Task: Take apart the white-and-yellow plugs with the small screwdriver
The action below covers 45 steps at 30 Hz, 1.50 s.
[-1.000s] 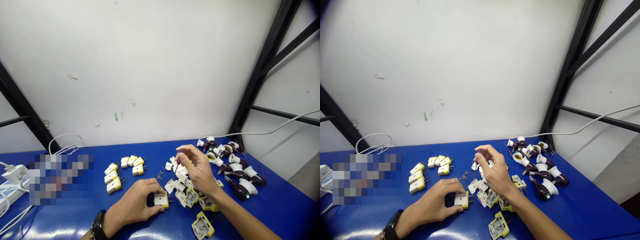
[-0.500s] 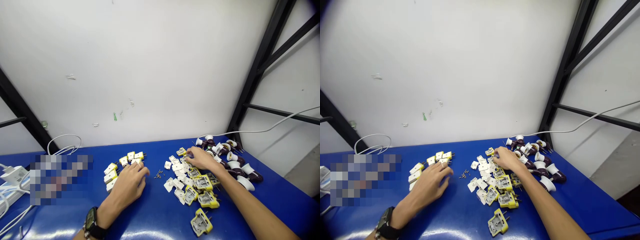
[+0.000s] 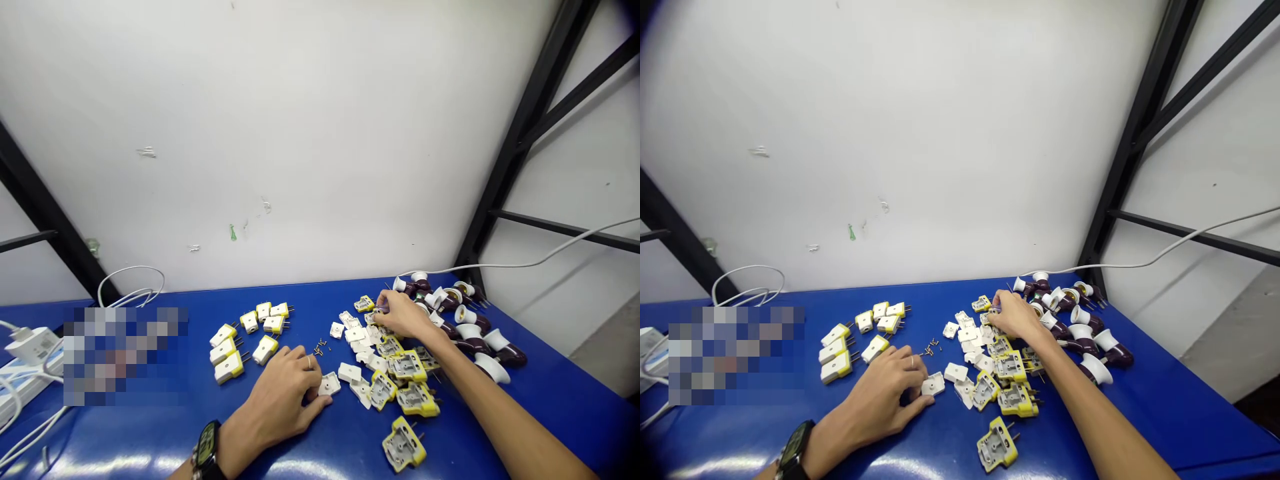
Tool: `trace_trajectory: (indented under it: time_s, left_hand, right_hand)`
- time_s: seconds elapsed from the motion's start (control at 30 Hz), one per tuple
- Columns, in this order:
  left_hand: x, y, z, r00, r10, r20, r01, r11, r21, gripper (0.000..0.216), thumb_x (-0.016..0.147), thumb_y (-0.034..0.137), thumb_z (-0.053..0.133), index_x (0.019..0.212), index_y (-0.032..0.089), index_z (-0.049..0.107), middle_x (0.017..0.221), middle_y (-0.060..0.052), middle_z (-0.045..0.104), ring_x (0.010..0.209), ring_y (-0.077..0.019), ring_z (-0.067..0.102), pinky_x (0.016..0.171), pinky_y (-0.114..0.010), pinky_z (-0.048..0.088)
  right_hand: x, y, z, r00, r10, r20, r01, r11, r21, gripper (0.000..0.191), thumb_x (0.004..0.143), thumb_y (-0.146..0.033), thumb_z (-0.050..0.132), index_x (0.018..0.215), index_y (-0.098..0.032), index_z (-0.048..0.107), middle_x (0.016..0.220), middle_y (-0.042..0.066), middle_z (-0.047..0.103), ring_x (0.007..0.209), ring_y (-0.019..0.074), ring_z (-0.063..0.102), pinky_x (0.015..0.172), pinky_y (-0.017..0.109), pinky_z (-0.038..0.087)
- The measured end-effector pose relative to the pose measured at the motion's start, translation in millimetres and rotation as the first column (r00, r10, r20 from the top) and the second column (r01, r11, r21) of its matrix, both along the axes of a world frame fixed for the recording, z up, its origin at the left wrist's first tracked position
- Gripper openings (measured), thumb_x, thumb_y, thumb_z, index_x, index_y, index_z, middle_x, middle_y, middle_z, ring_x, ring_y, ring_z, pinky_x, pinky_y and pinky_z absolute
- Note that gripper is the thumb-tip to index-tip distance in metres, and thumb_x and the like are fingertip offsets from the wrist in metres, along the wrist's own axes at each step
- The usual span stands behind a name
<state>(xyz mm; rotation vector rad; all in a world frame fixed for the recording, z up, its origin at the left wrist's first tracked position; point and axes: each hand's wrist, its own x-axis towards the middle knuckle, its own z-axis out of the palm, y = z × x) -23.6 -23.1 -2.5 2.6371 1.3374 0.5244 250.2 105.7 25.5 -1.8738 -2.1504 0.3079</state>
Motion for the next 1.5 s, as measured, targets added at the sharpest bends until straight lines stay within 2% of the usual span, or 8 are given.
trace_trajectory:
  time_s: [0.13, 0.37, 0.47, 0.6, 0.73, 0.9, 1.13, 1.5]
  left_hand:
    - [-0.1, -1.6, -3.3, 0.997, 0.06, 0.052, -0.061, 0.998, 0.004, 0.008, 0.08, 0.023, 0.067, 0.081, 0.021, 0.059, 0.082, -0.003, 0.067, 0.078, -0.0214, 0.06, 0.07, -0.032, 0.041]
    - [-11.7, -1.1, 3.8, 0.955, 0.108, 0.275, -0.11, 0.994, -0.009, 0.043, 0.085, 0.018, 0.052, 0.128, 0.022, 0.052, 0.103, -0.007, 0.064, 0.088, -0.0222, 0.064, 0.08, -0.035, 0.052]
    - [-16.2, 1.0, 10.5, 0.938, 0.13, 0.323, -0.145, 0.989, 0.024, 0.035, 0.089, 0.019, 0.046, 0.122, 0.022, 0.059, 0.103, -0.008, 0.061, 0.088, -0.0227, 0.063, 0.08, -0.037, 0.052]
    - [-17.8, 4.0, 14.6, 0.914, 0.167, 0.37, -0.199, 0.979, 0.051, 0.024, 0.09, 0.022, 0.049, 0.11, 0.02, 0.063, 0.098, -0.007, 0.061, 0.084, -0.0225, 0.062, 0.076, -0.037, 0.052]
    - [-15.5, 4.7, 13.5, 0.906, 0.185, 0.38, -0.207, 0.978, 0.017, 0.023, 0.083, 0.02, 0.058, 0.105, 0.02, 0.062, 0.091, -0.005, 0.065, 0.079, -0.0218, 0.062, 0.07, -0.034, 0.049]
    - [-13.6, 2.3, 14.9, 0.88, 0.193, 0.434, -0.148, 0.98, -0.136, 0.017, 0.078, 0.02, 0.065, 0.095, 0.021, 0.063, 0.089, -0.002, 0.071, 0.076, -0.0186, 0.063, 0.071, -0.031, 0.049]
    - [-12.2, 0.0, 8.9, 0.893, 0.095, 0.44, -0.003, 0.979, -0.204, 0.016, 0.072, 0.014, 0.068, 0.085, 0.021, 0.063, 0.097, -0.001, 0.076, 0.087, -0.0193, 0.067, 0.08, -0.031, 0.048]
    - [-7.6, 3.6, -6.7, 0.901, 0.104, 0.42, 0.031, 0.953, -0.303, 0.017, 0.075, 0.021, 0.079, 0.091, 0.022, 0.073, 0.107, -0.003, 0.077, 0.097, -0.0226, 0.066, 0.088, -0.034, 0.046]
  right_hand:
    - [0.0, 0.7, 3.6, 0.998, 0.005, -0.056, -0.003, 0.999, 0.034, 0.023, 0.075, -0.022, 0.067, 0.097, -0.016, 0.068, 0.097, 0.011, 0.074, 0.092, 0.0261, 0.067, 0.069, 0.029, 0.043]
    - [-26.5, -34.0, 39.0, 0.912, 0.304, -0.275, -0.271, 0.951, 0.151, 0.018, 0.085, -0.03, 0.06, 0.083, -0.017, 0.072, 0.08, 0.005, 0.073, 0.076, 0.0215, 0.066, 0.066, 0.029, 0.046]
    - [-55.1, -72.8, 42.4, 0.845, 0.474, -0.249, -0.449, 0.881, 0.151, 0.013, 0.082, -0.022, 0.06, 0.076, -0.02, 0.071, 0.073, 0.002, 0.072, 0.067, 0.0187, 0.063, 0.06, 0.027, 0.042]
    - [-83.7, -112.7, 20.4, 0.792, 0.609, -0.027, -0.605, 0.791, 0.091, 0.011, 0.074, -0.017, 0.065, 0.083, -0.021, 0.071, 0.078, 0.006, 0.072, 0.073, 0.0228, 0.065, 0.065, 0.03, 0.041]
    - [-87.0, -112.1, 0.1, 0.827, 0.559, 0.063, -0.561, 0.828, 0.009, 0.011, 0.08, -0.019, 0.062, 0.088, -0.019, 0.071, 0.085, 0.01, 0.072, 0.081, 0.0257, 0.067, 0.07, 0.03, 0.041]
    - [-73.2, -93.9, 8.7, 0.877, 0.48, 0.016, -0.478, 0.877, -0.049, 0.022, 0.092, -0.033, 0.057, 0.096, -0.018, 0.072, 0.091, 0.01, 0.073, 0.089, 0.026, 0.067, 0.072, 0.03, 0.042]
    - [-63.2, -89.3, 23.9, 0.874, 0.479, -0.08, -0.485, 0.846, -0.221, 0.044, 0.067, -0.039, 0.084, 0.105, -0.019, 0.076, 0.104, 0.01, 0.074, 0.096, 0.0303, 0.067, 0.078, 0.032, 0.047]
    - [-66.3, -88.2, 15.1, 0.876, 0.474, -0.088, -0.481, 0.853, -0.201, 0.04, 0.067, -0.039, 0.086, 0.1, -0.019, 0.076, 0.1, 0.01, 0.075, 0.094, 0.03, 0.067, 0.074, 0.031, 0.046]
